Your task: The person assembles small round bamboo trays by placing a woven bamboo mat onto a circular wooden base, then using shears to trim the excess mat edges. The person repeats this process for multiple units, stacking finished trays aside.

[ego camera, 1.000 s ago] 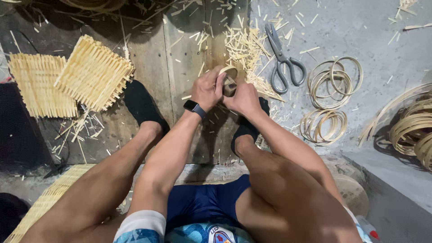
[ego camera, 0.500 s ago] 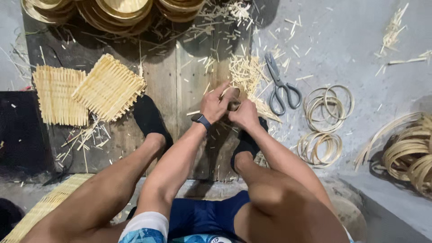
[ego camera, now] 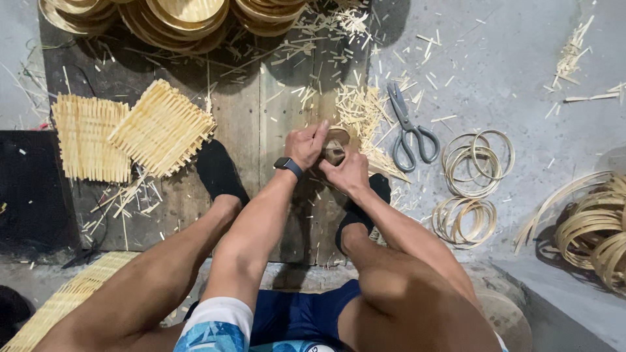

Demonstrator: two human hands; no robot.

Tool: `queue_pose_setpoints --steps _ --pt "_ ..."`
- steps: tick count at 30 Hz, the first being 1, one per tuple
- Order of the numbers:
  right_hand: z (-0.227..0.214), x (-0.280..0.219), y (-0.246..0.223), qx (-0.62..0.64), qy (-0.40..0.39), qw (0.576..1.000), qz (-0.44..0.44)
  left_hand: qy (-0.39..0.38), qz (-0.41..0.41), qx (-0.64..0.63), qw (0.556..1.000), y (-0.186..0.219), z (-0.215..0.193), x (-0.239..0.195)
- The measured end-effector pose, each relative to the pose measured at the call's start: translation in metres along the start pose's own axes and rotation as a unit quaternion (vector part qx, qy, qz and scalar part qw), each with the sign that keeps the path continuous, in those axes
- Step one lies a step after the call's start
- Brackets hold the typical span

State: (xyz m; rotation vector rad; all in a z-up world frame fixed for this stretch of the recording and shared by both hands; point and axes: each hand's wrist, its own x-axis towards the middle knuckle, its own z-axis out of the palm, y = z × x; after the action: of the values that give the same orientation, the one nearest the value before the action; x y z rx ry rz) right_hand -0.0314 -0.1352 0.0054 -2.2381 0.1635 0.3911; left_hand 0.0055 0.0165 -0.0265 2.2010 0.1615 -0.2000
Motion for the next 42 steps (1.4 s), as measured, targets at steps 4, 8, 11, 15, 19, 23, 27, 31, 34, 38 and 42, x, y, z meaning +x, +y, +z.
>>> queue_pose_setpoints --steps 4,8,11,15,19,23,27,31,34,38,42 --pt "0.002 -0.001 0.005 -0.008 0.015 1.000 -0.012 0.021 -0.019 -0.081 0.996 -0.014 0.009 0.001" --pt "-0.009 -0.001 0.021 0.068 -0.064 0.995 0.044 -0.025 -0.112 -0.151 0.982 -0.041 0.004 0.011" --pt "-0.026 -0.008 0.039 0.196 -0.062 0.978 0.017 -0.117 -0.099 -0.053 0.987 -0.074 -0.016 0.013" --pt "-0.042 -0.017 0.051 0.227 0.002 0.972 0.056 -0.200 0.022 0.011 0.980 -0.081 -0.032 0.015" --pt "-0.049 -0.021 0.051 0.353 0.011 0.925 0.137 -0.113 -0.045 -0.064 0.991 -0.028 -0.069 0.049" --pt "-0.048 -0.028 0.053 0.366 0.014 0.923 0.116 0.135 -0.097 -0.208 0.964 0.038 -0.142 0.105" --pt "-0.040 -0.025 0.060 0.359 0.010 0.927 0.108 0.068 0.069 -0.433 0.896 0.073 -0.161 0.114" --pt "-0.032 -0.021 0.069 0.306 -0.015 0.949 0.073 -0.118 -0.033 -0.182 0.976 0.049 -0.094 0.060" --pt "-0.027 -0.016 0.072 0.348 -0.090 0.932 0.040 -0.193 -0.255 -0.086 0.944 0.001 -0.025 0.007" --pt "-0.016 -0.009 0.063 0.571 -0.164 0.796 0.117 -0.070 -0.295 -0.387 0.871 -0.058 0.041 -0.029" --pt "-0.007 0.001 0.061 0.340 -0.107 0.934 0.028 0.002 -0.199 -0.362 0.911 -0.085 0.047 -0.024"
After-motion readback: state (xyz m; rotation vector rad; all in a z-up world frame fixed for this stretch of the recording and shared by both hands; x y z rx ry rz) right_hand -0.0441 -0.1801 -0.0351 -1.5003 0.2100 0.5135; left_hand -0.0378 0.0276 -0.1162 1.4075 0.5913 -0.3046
